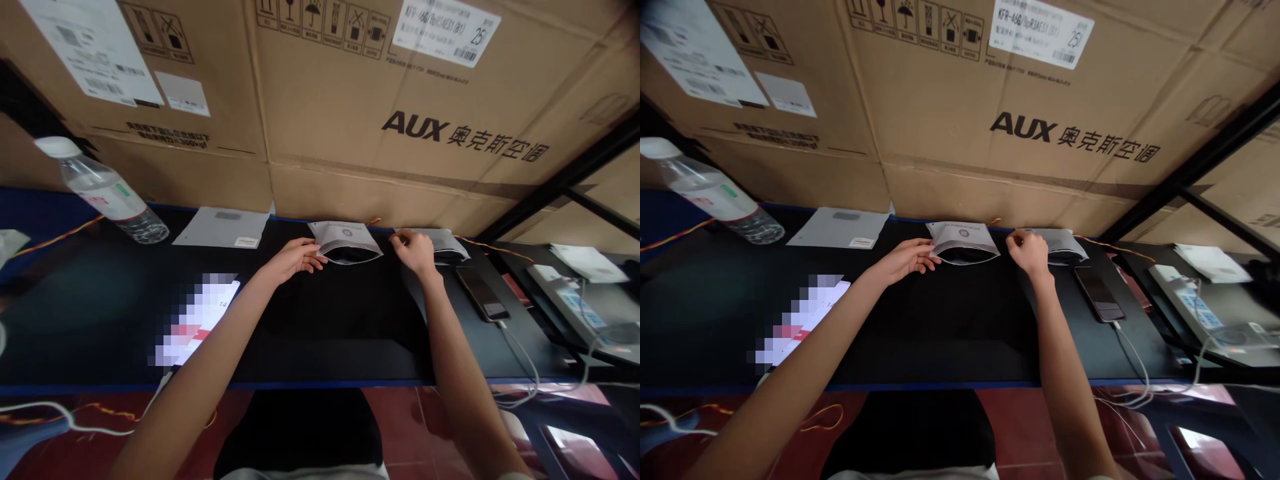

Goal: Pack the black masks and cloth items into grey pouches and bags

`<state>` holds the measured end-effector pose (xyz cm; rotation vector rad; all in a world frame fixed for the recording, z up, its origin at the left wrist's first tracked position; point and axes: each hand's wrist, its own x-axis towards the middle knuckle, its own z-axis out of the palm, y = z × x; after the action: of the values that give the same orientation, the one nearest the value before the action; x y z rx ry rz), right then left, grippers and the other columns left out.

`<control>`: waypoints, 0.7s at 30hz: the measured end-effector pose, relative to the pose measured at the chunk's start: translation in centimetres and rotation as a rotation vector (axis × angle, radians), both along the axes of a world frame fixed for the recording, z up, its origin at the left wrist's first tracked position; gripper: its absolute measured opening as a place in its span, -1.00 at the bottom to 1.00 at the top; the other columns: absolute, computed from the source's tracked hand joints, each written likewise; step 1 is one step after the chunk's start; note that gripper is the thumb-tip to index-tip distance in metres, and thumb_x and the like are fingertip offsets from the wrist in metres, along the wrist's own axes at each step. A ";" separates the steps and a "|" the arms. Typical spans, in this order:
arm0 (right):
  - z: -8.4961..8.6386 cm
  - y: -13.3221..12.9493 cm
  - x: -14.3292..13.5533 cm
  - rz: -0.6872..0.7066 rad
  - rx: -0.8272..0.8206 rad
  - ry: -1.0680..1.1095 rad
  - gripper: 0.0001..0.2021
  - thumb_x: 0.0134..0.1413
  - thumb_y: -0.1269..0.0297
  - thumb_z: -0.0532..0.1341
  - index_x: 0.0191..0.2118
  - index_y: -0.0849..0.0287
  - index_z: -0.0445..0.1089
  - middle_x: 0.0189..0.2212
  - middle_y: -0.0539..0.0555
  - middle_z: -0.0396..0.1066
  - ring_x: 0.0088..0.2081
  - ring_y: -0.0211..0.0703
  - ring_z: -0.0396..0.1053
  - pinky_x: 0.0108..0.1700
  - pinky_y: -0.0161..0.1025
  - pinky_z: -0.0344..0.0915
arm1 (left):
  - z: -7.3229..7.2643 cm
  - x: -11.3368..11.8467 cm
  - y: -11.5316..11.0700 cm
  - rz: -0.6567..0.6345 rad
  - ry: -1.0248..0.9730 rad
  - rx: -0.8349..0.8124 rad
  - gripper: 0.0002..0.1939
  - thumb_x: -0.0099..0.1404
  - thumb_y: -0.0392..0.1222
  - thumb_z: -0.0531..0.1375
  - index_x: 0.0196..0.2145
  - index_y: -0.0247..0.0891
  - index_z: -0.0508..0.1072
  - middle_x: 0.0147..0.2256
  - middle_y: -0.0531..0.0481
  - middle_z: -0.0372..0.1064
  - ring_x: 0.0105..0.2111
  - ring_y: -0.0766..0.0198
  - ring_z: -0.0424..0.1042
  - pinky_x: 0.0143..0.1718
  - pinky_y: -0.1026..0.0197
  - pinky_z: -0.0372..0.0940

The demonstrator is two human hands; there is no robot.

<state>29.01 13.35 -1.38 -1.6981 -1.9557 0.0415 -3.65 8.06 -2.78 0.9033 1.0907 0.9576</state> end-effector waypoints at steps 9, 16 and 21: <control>0.3 -0.5 -0.2 0.215 -0.145 -0.120 -0.82 0.12 0.20 0.23 -0.31 0.04 0.61 -0.36 0.00 0.61 -0.29 -0.07 0.52 -0.23 -0.23 0.28 | 0.2 0.0 0.0 -0.002 0.011 0.003 -0.62 0.37 -0.32 0.26 0.09 -0.39 0.29 -0.31 -0.29 0.62 -0.48 0.23 0.56 -0.51 0.29 0.33; 0.4 -0.5 -0.2 0.139 -0.097 -0.161 -0.68 0.21 0.07 0.18 -0.48 0.09 0.49 -0.47 0.07 0.53 -0.36 -0.05 0.47 -0.28 -0.20 0.20 | 0.5 0.0 -0.3 -0.009 0.013 0.021 -0.79 0.41 -0.33 0.21 -0.03 -0.33 0.31 -0.32 -0.27 0.62 -0.49 0.23 0.57 -0.51 0.30 0.34; 0.8 -1.0 -1.6 -0.041 -0.168 -0.111 -0.43 0.29 -0.28 0.05 -0.40 0.10 0.50 -0.38 0.17 0.56 -0.23 0.09 0.53 -0.24 -0.16 0.25 | 0.3 -0.1 -0.3 -0.030 0.026 0.023 -0.78 0.41 -0.19 0.27 -0.09 -0.30 0.34 -0.28 -0.29 0.62 -0.47 0.23 0.59 -0.52 0.31 0.36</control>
<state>27.44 12.35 -0.56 -1.8845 -2.0466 0.1001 -3.72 7.74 -2.46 0.9511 1.0875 0.9374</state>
